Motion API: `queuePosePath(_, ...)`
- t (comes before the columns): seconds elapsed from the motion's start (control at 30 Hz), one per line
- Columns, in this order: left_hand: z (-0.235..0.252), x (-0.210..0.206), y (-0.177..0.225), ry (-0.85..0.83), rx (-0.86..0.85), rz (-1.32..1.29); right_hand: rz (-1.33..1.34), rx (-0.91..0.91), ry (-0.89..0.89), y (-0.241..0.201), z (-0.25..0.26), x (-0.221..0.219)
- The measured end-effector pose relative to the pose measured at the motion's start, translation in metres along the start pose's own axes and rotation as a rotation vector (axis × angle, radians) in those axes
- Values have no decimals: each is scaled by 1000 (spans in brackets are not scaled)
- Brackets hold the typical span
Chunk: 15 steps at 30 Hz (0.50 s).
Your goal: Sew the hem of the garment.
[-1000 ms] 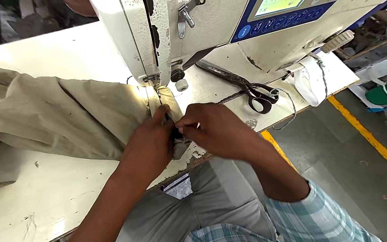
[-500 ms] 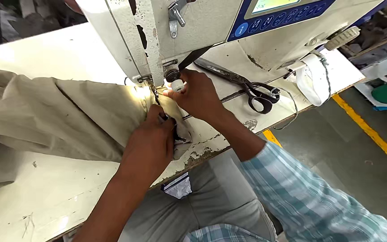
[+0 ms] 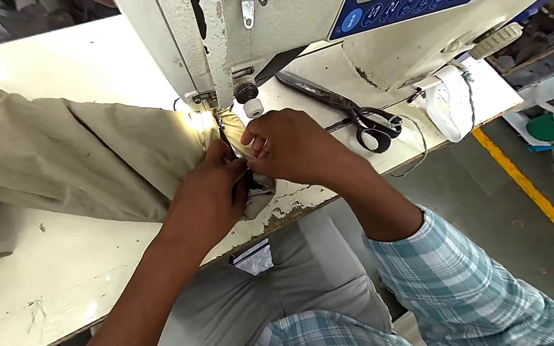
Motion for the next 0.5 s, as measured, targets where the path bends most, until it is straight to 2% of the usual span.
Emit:
queuePosePath(0.27, 1, 1, 0, -8, 7, 17, 129, -39, -63, 9, 0, 5)
queuePosePath(0.37, 1, 2, 0, -9, 8, 21, 53, -45, 19, 4, 6, -2)
queuePosePath(0.5, 1, 0, 0, 4, 5, 13, 18, -47, -8, 3, 10, 1)
Point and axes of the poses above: each hand's wrist, its own z-axis towards the middle knuckle, its own x-axis out of the back of the hand, y = z × x, the point moved 2 cm from there along z, towards the middle knuckle, and after that the axes turned 13 degrees about z, right-handed, at the moved point
